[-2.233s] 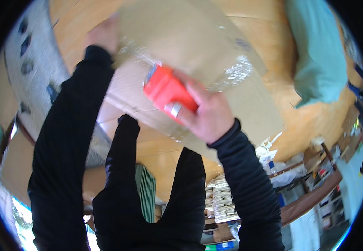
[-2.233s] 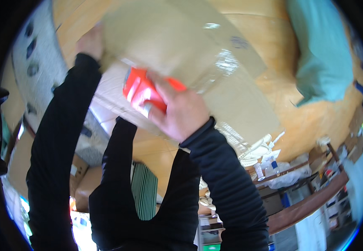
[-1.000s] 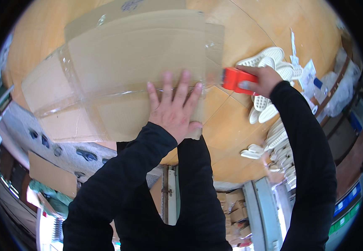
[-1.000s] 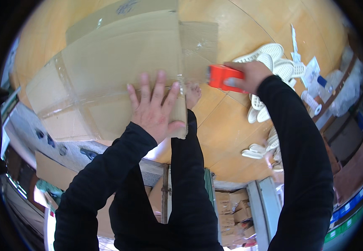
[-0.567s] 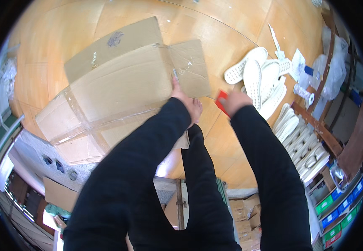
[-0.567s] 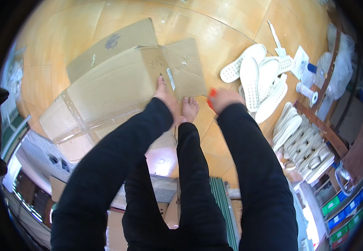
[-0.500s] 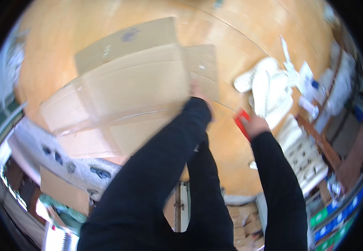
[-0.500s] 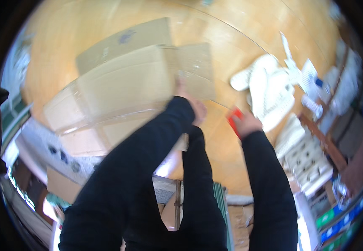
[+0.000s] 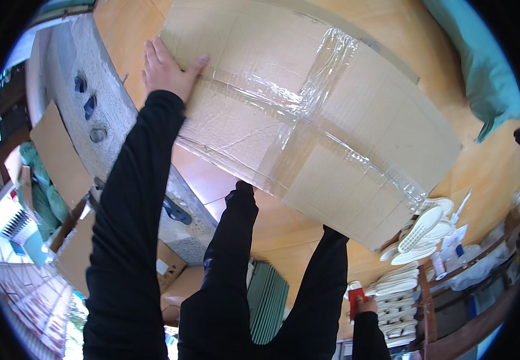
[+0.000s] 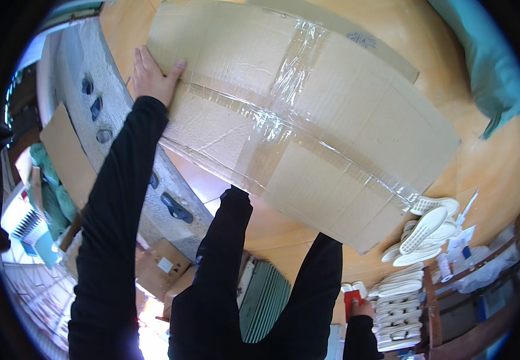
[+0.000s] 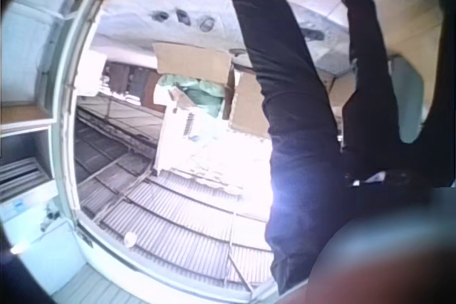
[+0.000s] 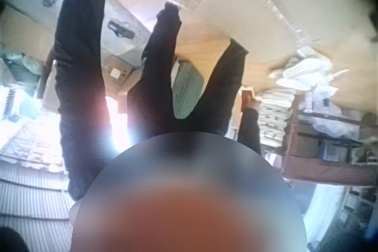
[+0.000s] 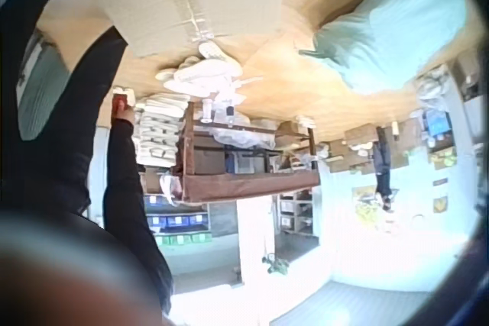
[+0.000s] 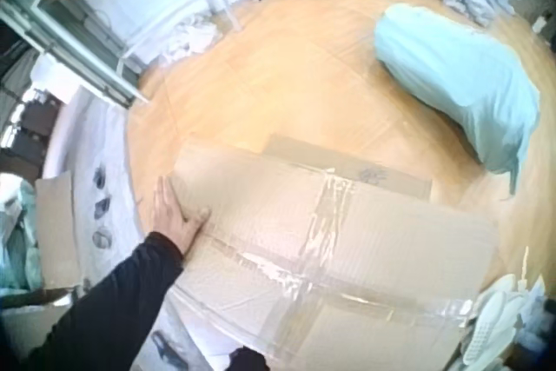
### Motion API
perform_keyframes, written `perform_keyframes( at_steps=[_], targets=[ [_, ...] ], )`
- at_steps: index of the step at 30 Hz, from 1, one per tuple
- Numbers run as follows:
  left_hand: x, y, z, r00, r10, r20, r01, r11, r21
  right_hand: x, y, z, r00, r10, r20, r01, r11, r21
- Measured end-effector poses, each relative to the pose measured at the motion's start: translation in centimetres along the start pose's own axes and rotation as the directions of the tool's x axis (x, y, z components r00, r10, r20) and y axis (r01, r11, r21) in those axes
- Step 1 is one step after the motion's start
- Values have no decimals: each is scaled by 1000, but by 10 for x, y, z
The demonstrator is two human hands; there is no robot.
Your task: The person removes sandals at the doorway, then assembles a cardboard box and seals it with tape. They sit on the floor, pick up white shoe soles, inspect them, and place them into the box. They also write on a large sack with a marker and later write on a notepad.
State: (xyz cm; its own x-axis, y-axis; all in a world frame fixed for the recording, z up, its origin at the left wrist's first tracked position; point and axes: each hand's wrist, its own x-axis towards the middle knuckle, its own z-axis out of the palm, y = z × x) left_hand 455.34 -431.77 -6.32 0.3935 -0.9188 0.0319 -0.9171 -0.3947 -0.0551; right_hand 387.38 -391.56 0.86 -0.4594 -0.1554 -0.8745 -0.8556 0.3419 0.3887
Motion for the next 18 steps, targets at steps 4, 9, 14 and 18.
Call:
perform_keyframes(
  at_steps=[4,9,14,18],
  targets=[
    [52,-101,13,927,81,366,178,765,-619,-51,-17,-35,998,46,-46,-41,993,112],
    [25,-103,19,864,59,499,324,694,-643,-126,-29,-71,966,139,-220,-81,963,256],
    [-58,-46,-64,857,-87,507,430,663,-613,-205,-26,-50,962,131,-241,-48,945,323],
    [-50,-16,-169,902,-164,399,407,629,-663,-216,14,-24,993,-55,-106,82,960,267]
  ],
)
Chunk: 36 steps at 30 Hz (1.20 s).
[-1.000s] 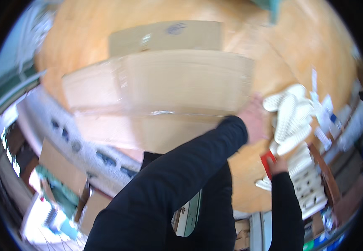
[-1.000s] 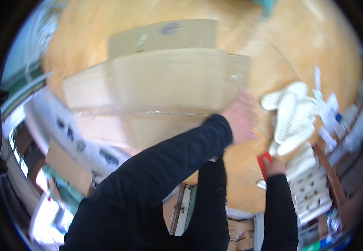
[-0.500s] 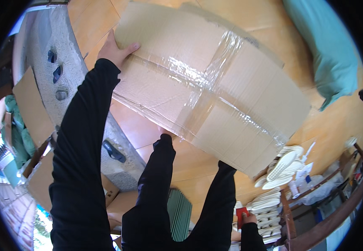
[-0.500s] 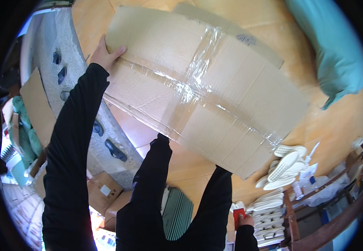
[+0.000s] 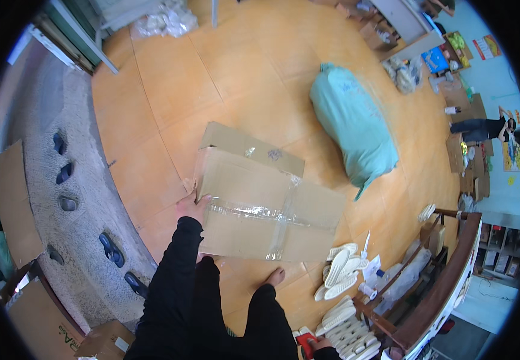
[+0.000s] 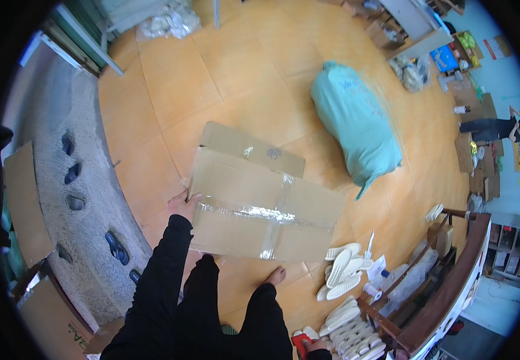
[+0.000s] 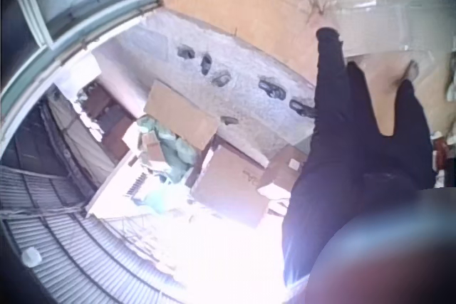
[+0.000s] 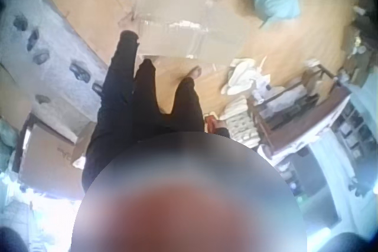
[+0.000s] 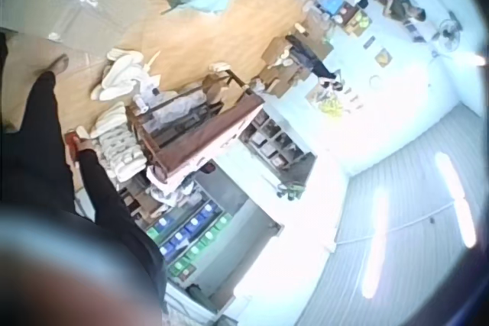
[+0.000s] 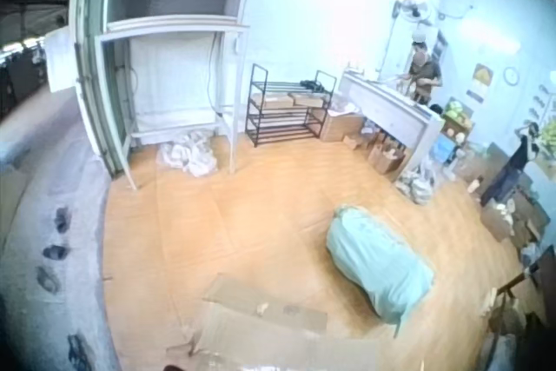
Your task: The person removes sandals at the doorway, then assembles a cardboard box and seals it with tape. They sit on the floor, pick up white shoe soles, inspect them, and place them into the box. They also write on a large sack with a marker and later write on a notepad.
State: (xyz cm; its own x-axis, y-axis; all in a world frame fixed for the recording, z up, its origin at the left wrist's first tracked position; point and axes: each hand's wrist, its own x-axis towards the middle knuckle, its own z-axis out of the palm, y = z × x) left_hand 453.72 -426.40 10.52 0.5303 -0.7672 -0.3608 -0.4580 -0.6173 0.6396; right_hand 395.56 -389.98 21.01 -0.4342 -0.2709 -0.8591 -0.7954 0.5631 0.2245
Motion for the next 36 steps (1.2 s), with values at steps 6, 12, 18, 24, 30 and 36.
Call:
perform_keyframes(
  at_steps=[6,12,18,24,30,36],
  targets=[
    [-57,178,-127,945,300,-130,-280,948,151,65,3,-28,954,-275,-118,272,961,-45],
    [-226,200,-194,425,862,-274,-752,505,423,31,0,-140,927,-227,-299,284,944,164],
    [-410,-49,-203,957,287,-42,-230,838,495,46,25,-181,867,-373,-331,367,926,-83],
    [-552,-193,-169,837,-534,117,460,804,377,39,12,-175,712,-566,-416,620,785,-8],
    [-494,-178,-155,952,-259,166,225,954,198,-34,-34,-166,803,-523,-285,536,843,-36],
    [-365,-180,-135,949,79,306,-135,977,166,-97,-10,-142,800,-440,-408,563,785,257]
  ],
)
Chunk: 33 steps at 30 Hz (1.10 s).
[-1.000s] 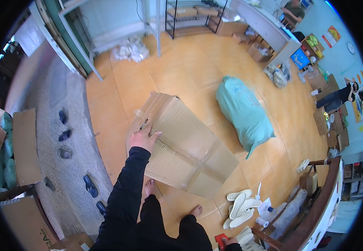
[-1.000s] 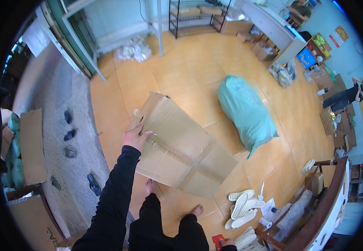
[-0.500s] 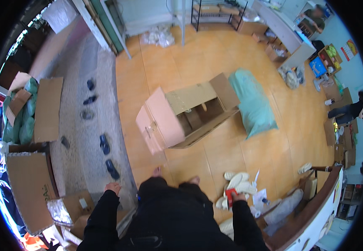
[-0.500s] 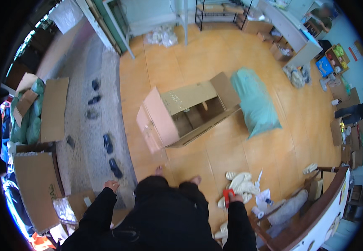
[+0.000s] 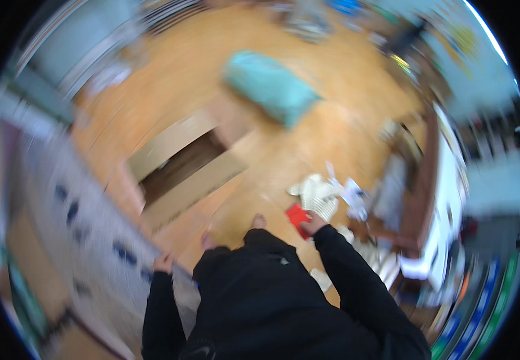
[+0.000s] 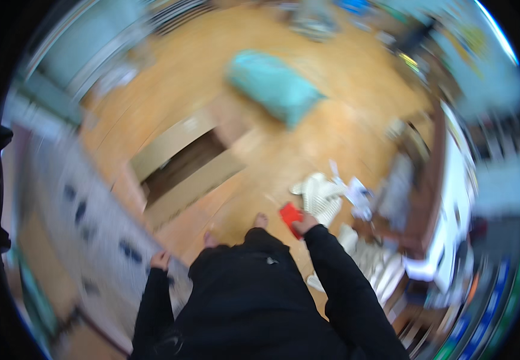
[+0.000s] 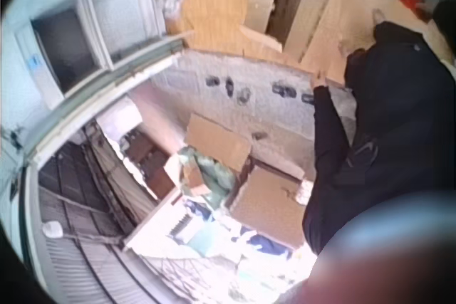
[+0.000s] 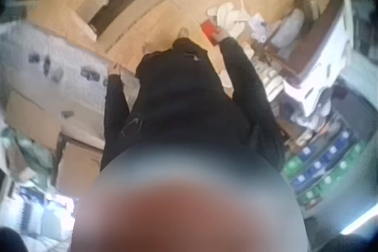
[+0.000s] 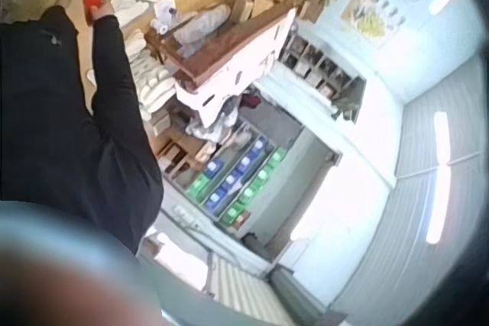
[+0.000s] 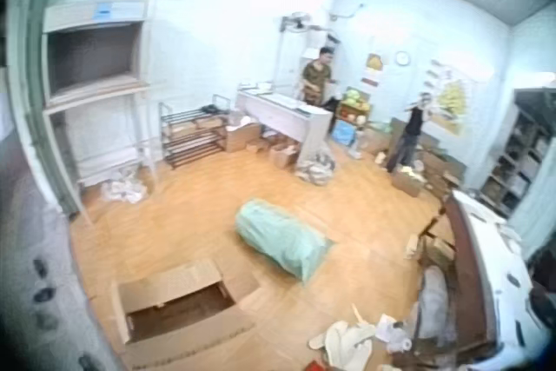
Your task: The person removes sandals at the doorway, then assembles a cardboard box and seals it with tape. They sit on the floor, pick up white shoe soles, inspect them, and place them into the box. They also write on a large sack with a marker and later write on a notepad.
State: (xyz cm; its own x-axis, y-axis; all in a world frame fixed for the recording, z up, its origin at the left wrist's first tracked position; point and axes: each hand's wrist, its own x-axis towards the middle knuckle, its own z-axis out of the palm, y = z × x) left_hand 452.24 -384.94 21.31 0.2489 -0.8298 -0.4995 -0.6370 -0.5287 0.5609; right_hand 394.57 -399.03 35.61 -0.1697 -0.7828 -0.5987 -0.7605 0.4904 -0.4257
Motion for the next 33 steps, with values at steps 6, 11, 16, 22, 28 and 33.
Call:
perform_keyframes(
  at_steps=[6,11,16,22,28,33],
  targets=[
    [102,22,-44,931,-198,306,239,965,-104,-88,78,-12,971,237,-20,-237,965,-108],
    [154,120,-39,941,-185,284,180,983,43,-144,218,-60,671,620,-406,-548,784,292],
    [140,256,33,955,30,295,-11,998,-65,-167,367,-155,241,612,-753,-420,765,488],
    [10,422,131,692,364,624,-583,791,186,-155,505,-281,-16,631,-776,-406,705,582],
    [-48,479,139,781,279,559,-464,858,220,-107,604,-320,134,554,-821,-651,674,349],
    [-48,441,92,905,133,403,-343,788,511,-94,604,-340,196,520,-832,-696,671,256]
  ],
)
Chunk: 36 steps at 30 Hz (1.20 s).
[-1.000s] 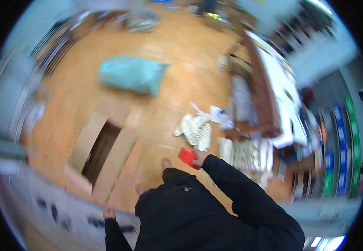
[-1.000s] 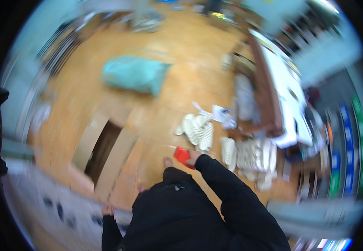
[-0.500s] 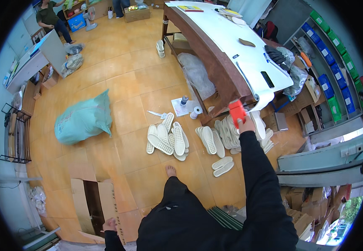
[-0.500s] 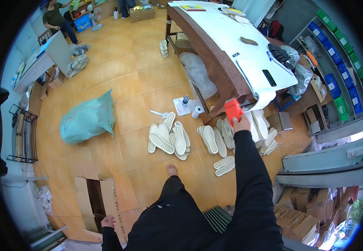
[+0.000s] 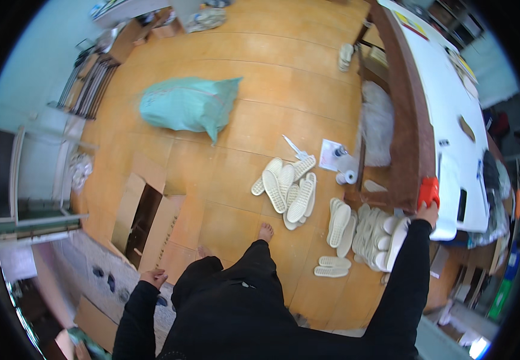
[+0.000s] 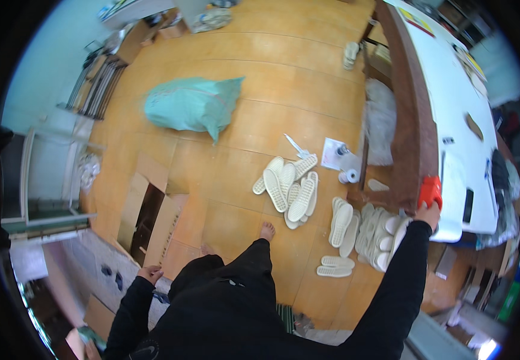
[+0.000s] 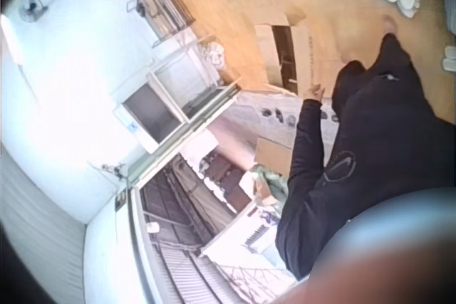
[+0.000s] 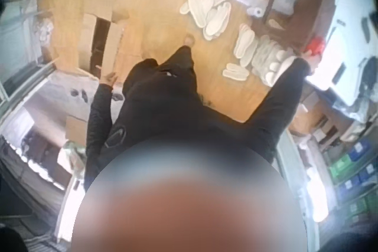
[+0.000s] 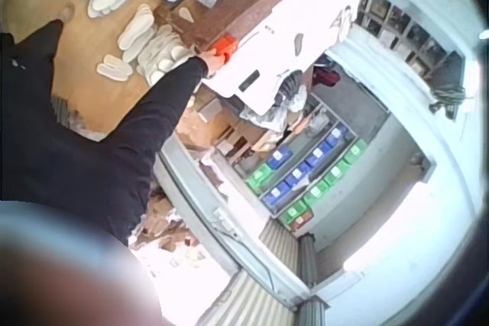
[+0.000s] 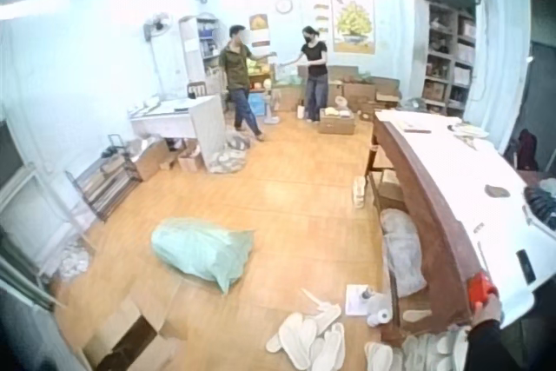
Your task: The person removes sandals at the doorway, then assembles a cardboard box and seals it with tape. They sit on the floor, pick up white shoe soles, inspect them, and place them into the box. They also write on a large sack with a marker and later write on a notepad.
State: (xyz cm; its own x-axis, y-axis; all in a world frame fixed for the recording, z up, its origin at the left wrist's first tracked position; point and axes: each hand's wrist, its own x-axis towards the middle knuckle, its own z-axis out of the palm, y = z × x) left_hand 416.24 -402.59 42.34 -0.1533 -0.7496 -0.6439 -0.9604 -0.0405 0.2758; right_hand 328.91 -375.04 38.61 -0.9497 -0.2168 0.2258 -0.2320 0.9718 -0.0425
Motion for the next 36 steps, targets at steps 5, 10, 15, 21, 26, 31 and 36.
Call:
perform_keyframes(
  at_steps=[5,10,15,21,26,31,36],
  targets=[
    [-2,-35,7,984,-178,-30,180,980,83,7,-46,-39,987,156,-45,-162,958,-238],
    [19,22,14,994,-103,30,102,994,41,-4,-128,-77,935,-245,-258,323,889,326],
    [33,68,7,995,84,54,-79,993,-83,-52,-186,-99,827,-487,-280,529,506,681],
    [57,1,39,990,126,-69,-133,984,-116,-235,-168,11,816,-468,338,226,798,559],
    [68,-104,54,990,-135,52,144,954,-262,-439,-27,128,33,-320,947,143,939,312],
    [96,-217,32,944,-330,-8,323,927,-188,-507,6,92,-72,-654,753,204,730,653],
    [195,-294,27,825,-550,126,565,805,-182,-519,-180,-91,164,-97,982,80,993,84]
  ],
)
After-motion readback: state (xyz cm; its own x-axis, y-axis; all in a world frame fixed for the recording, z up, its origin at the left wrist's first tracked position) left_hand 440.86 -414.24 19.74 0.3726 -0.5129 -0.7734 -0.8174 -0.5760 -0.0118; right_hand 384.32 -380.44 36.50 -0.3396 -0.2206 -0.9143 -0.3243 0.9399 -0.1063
